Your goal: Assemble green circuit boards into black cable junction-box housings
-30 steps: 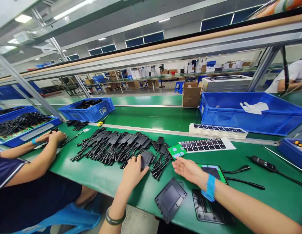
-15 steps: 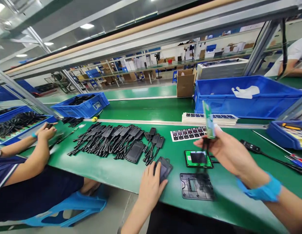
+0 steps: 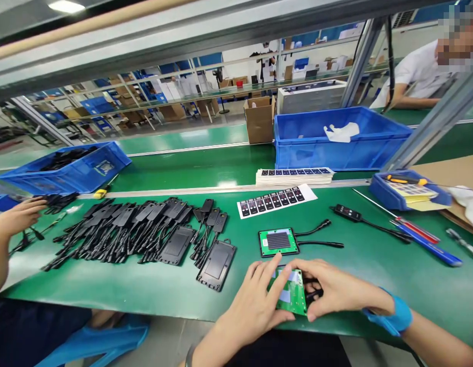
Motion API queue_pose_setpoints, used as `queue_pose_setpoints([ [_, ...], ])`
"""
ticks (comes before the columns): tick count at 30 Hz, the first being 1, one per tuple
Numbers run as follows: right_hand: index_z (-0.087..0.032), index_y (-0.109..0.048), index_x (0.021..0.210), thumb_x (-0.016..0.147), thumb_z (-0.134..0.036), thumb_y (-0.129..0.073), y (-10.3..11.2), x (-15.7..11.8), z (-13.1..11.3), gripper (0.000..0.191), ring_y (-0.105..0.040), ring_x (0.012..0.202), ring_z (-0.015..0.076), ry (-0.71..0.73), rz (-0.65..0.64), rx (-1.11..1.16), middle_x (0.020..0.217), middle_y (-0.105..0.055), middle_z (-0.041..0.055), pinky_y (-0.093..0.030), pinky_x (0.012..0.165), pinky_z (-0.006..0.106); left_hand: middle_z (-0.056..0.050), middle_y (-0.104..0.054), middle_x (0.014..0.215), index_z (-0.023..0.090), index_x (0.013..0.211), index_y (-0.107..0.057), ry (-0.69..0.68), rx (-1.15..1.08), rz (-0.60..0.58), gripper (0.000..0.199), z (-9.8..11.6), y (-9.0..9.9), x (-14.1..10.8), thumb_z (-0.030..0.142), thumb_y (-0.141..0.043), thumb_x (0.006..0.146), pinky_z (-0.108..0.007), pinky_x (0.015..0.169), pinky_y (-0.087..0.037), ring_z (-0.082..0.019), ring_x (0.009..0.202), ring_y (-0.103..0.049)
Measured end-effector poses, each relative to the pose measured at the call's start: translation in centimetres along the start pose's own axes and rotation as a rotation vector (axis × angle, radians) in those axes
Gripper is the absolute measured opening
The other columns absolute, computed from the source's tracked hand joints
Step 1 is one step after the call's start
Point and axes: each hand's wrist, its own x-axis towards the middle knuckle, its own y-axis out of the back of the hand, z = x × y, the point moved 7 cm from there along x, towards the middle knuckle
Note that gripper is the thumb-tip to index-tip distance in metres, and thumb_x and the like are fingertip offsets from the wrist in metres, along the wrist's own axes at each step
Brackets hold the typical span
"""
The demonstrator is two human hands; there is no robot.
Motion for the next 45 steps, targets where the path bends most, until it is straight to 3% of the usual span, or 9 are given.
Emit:
queue_pose_setpoints([
  [4, -0.029, -0.040, 0.132, 0.073, -0.004, -0.059, -0.2, -1.1, 0.5, 0.066, -0.058, 0.100, 0.0181, 0.089, 0.150, -0.275, 0.128, -0.050, 0.0045, -0.052, 0.083, 0.028, -0.020, -0.046, 0.135, 0.018, 0.144, -0.023, 0.164, -0.188, 0.028, 0.065, -0.5, -1.3, -0.9, 0.045, -0.051, 0.093, -0.049, 0.092, -0.045, -0.033, 0.116, -0.049],
  [7, -0.020, -0.051, 0.101, 0.085, 0.001, -0.041, -0.4, -2.0, -0.1, 0.028, -0.058, 0.100, 0.0206, 0.292, 0.448, -0.586, 0.113, -0.057, 0.0083, -0.051, 0.083, 0.034, -0.017, -0.047, 0.131, 0.019, 0.142, -0.027, 0.274, -0.273, 0.044, 0.057, -0.6, -1.6, -1.3, 0.035, -0.051, 0.093, -0.047, 0.094, -0.043, -0.031, 0.115, -0.046],
  [10, -0.017, -0.053, 0.088, 0.093, -0.007, -0.042, -1.6, -3.0, -0.6, 0.016, -0.058, 0.086, 0.0210, 0.488, 0.581, -0.824, 0.093, -0.062, 0.0073, -0.049, 0.077, 0.037, -0.016, -0.048, 0.128, 0.019, 0.140, -0.030, 0.320, -0.260, 0.062, 0.056, -0.6, -1.7, -1.3, 0.033, -0.053, 0.091, -0.047, 0.092, -0.042, -0.031, 0.113, -0.045],
  [16, -0.016, -0.057, 0.099, 0.098, -0.013, -0.038, -2.2, -3.4, 1.0, 0.019, -0.056, 0.075, 0.0178, 0.435, 0.526, -0.853, 0.087, -0.061, 0.0055, -0.046, 0.065, 0.031, -0.016, -0.050, 0.125, 0.017, 0.131, -0.043, 0.265, -0.093, 0.110, 0.046, -0.6, -1.5, -0.9, 0.033, -0.057, 0.090, -0.052, 0.087, -0.041, -0.033, 0.110, -0.046],
  [21, -0.017, -0.057, 0.090, 0.095, -0.009, -0.040, -2.8, -3.0, 1.1, 0.019, -0.055, 0.066, 0.0166, 0.418, 0.576, -0.944, 0.079, -0.058, 0.0035, -0.042, 0.058, 0.029, -0.015, -0.052, 0.119, 0.015, 0.128, -0.046, 0.180, -0.051, 0.107, 0.048, -1.0, -1.5, -0.9, 0.038, -0.060, 0.089, -0.059, 0.102, -0.037, -0.032, 0.114, -0.048],
  [30, -0.020, -0.054, 0.075, 0.058, 0.007, -0.049, -4.1, -2.0, 0.2, 0.032, -0.051, 0.044, 0.0172, 0.302, 0.521, -1.153, 0.067, -0.058, 0.0007, -0.028, 0.043, 0.033, -0.020, -0.053, 0.128, 0.015, 0.133, -0.042, 0.048, -0.088, 0.122, 0.072, -2.3, -2.2, -1.0, 0.062, -0.056, 0.079, -0.049, 0.092, -0.051, -0.031, 0.113, -0.054],
  [34, -0.019, -0.055, 0.077, 0.069, 0.001, -0.055, -3.6, -2.2, 0.0, 0.022, -0.055, 0.055, 0.0176, 0.373, 0.549, -1.096, 0.070, -0.059, 0.0013, -0.035, 0.050, 0.031, -0.018, -0.056, 0.130, 0.018, 0.133, -0.042, 0.035, -0.145, 0.112, 0.076, -2.8, -2.2, -0.8, 0.066, -0.056, 0.076, -0.047, 0.090, -0.052, -0.030, 0.112, -0.056],
  [38, -0.020, -0.055, 0.083, 0.081, -0.013, -0.066, -0.9, -1.2, 0.9, 0.013, -0.057, 0.072, 0.0196, 0.201, 0.554, -0.913, 0.084, -0.059, 0.0022, -0.043, 0.060, 0.030, -0.016, -0.057, 0.130, 0.019, 0.138, -0.036, 0.071, -0.212, 0.122, 0.084, -3.1, -2.2, -0.8, 0.068, -0.057, 0.073, -0.045, 0.093, -0.051, -0.029, 0.114, -0.056],
  [45, -0.018, -0.055, 0.088, 0.092, -0.011, -0.050, -0.8, 0.4, 1.5, 0.009, -0.057, 0.074, 0.0189, 0.034, 0.292, -0.746, 0.086, -0.059, 0.0024, -0.045, 0.063, 0.032, -0.012, -0.061, 0.125, 0.022, 0.137, -0.039, 0.160, -0.300, 0.157, 0.086, -3.9, -2.9, -1.2, 0.071, -0.060, 0.069, -0.044, 0.091, -0.051, -0.028, 0.110, -0.058],
])
